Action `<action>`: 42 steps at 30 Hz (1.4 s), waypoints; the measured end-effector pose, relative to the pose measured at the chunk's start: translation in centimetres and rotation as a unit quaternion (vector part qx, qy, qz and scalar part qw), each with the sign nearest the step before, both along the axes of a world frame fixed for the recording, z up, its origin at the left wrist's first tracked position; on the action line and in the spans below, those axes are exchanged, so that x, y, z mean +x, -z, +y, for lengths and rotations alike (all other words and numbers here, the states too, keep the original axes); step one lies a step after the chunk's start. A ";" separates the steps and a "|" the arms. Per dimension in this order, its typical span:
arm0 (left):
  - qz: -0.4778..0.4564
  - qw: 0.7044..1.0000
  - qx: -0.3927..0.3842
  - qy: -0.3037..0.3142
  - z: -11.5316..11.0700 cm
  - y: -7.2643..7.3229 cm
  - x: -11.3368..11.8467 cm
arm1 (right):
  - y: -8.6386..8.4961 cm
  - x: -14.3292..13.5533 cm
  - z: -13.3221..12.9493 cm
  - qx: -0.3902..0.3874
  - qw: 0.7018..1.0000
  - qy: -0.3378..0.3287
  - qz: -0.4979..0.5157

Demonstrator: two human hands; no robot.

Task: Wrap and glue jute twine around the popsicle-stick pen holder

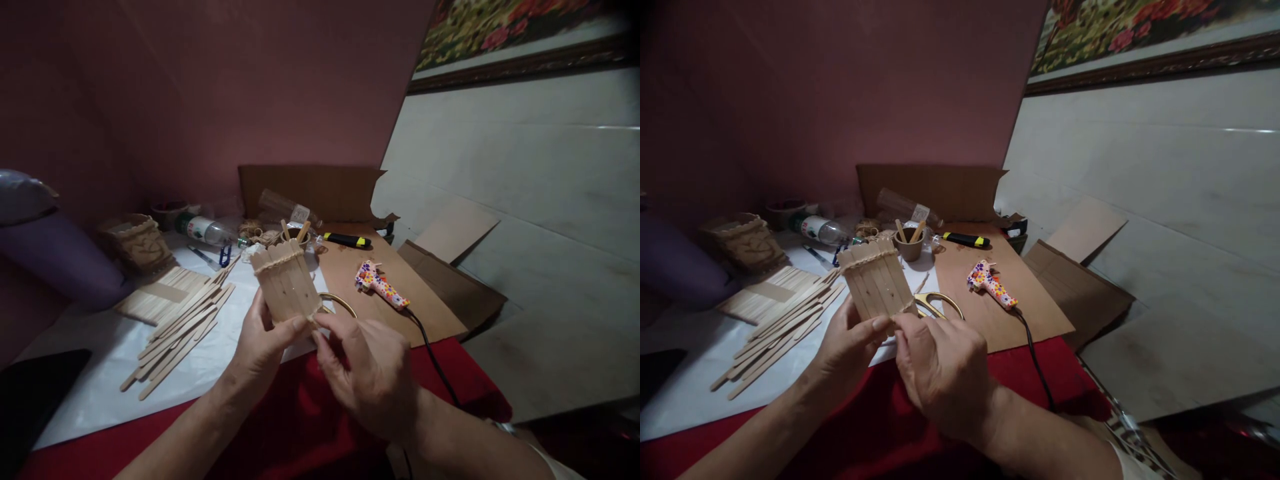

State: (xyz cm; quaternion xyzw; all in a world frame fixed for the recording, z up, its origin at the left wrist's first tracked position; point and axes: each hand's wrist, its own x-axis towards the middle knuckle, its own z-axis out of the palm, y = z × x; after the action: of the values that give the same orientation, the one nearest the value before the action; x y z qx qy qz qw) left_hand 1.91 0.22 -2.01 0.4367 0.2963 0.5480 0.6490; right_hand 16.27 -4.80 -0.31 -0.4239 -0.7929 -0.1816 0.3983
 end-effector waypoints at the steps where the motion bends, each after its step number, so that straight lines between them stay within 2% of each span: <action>1: 0.003 1.000 0.002 -0.001 0.0 0.1 0.0 | 0.0 0.2 0.1 0.017 0.999 -0.003 -0.033; 5: 0.011 1.000 0.012 0.001 0.1 0.4 -0.1 | 0.0 0.7 0.5 0.077 0.988 0.003 -0.133; 10: 0.014 1.000 0.019 0.003 0.2 0.8 -0.2 | -0.2 1.0 0.6 0.080 0.985 -0.017 -0.155; 13: 0.029 0.999 0.026 -0.002 0.2 1.0 -0.3 | -0.1 0.8 0.7 0.047 0.994 -0.021 -0.092; 16: 0.049 0.998 0.039 -0.012 0.3 1.3 -0.3 | -0.3 0.3 0.6 -0.044 0.998 -0.017 0.033; 20: 0.074 0.995 0.055 -0.028 0.2 1.3 -0.2 | -1.1 -0.2 0.1 -0.231 0.957 0.019 0.177; 23: 0.092 0.992 0.071 -0.050 0.2 1.2 0.0 | -1.6 -0.5 -0.2 -0.309 0.924 0.046 0.219; 26: 0.094 0.991 0.076 -0.053 0.1 1.3 0.0 | -1.6 -0.7 -0.3 -0.316 0.920 0.065 0.224; 31: 0.092 0.993 0.066 -0.032 0.0 1.3 0.1 | -1.0 -1.0 -0.3 -0.244 0.947 0.098 0.187; 36: 0.096 0.994 0.053 -0.026 0.0 1.2 0.3 | -0.8 -0.9 -0.3 -0.229 0.950 0.100 0.187; 39: 0.076 0.996 0.044 -0.017 0.1 1.6 0.3 | -0.9 -0.7 -0.3 -0.258 0.934 0.080 0.233; 42: 0.044 0.999 0.026 0.003 0.1 1.7 0.3 | -1.1 -0.3 0.1 -0.316 0.895 0.045 0.313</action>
State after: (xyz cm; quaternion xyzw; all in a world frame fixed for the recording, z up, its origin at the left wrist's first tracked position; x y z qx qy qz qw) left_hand 2.19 0.31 -3.75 0.4779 0.3086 0.5339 0.6256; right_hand 15.97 -4.72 0.82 -0.5976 -0.6226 0.2026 0.4628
